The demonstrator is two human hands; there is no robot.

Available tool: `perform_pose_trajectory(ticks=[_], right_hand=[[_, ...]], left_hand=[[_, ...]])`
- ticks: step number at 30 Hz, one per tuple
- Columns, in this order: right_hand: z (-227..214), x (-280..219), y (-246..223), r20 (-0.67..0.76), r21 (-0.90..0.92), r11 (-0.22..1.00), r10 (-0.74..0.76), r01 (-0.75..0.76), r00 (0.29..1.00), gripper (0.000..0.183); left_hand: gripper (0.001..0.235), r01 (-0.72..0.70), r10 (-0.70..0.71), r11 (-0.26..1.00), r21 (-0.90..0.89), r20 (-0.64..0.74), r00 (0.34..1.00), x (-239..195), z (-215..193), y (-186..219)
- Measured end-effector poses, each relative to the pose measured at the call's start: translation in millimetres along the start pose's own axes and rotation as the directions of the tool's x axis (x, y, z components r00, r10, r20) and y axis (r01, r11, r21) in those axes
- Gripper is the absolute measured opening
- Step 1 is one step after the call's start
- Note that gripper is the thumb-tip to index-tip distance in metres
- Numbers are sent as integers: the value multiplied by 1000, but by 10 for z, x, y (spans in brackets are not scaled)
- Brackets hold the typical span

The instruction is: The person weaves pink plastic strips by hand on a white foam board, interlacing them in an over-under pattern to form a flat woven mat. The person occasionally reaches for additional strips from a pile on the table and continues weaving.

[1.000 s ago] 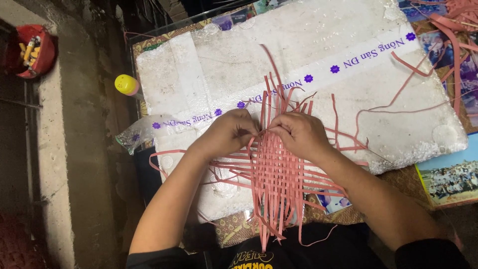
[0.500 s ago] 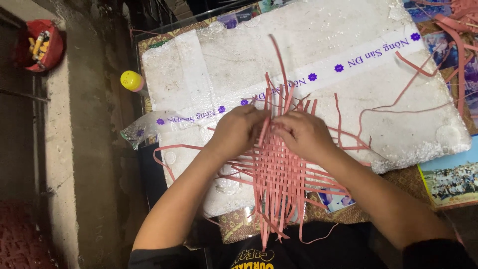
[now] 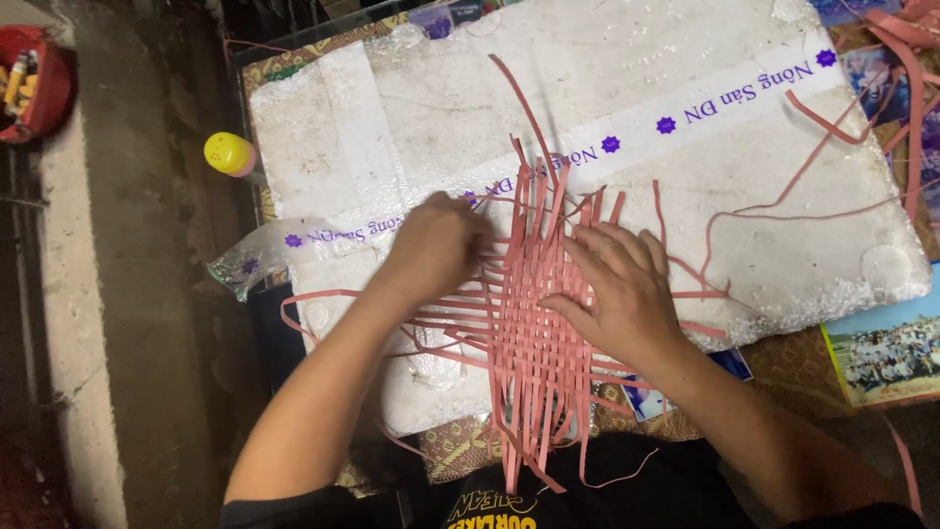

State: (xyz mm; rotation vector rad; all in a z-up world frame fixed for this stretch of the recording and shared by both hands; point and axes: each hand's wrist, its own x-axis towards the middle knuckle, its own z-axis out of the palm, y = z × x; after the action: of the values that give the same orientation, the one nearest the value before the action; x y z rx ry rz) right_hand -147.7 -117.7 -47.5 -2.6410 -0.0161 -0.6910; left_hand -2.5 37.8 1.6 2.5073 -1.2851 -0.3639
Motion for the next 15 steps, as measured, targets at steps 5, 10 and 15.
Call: perform_pose_trajectory(ticks=[5,10,15], right_hand=[[11,-3,12,-2,59,998,31,-30,1000,52],[55,-44,47,12,49,996,78,-79,997,57],[37,-49,37,70,71,988,130,-135,989,54]], left_hand=[[17,81,-75,993,-84,70,995,-123,-316,-72],[15,156,-153,981,-112,31,988,-289,-383,-305],[14,275,-267,945,-178,71,961,-430,-500,-392]])
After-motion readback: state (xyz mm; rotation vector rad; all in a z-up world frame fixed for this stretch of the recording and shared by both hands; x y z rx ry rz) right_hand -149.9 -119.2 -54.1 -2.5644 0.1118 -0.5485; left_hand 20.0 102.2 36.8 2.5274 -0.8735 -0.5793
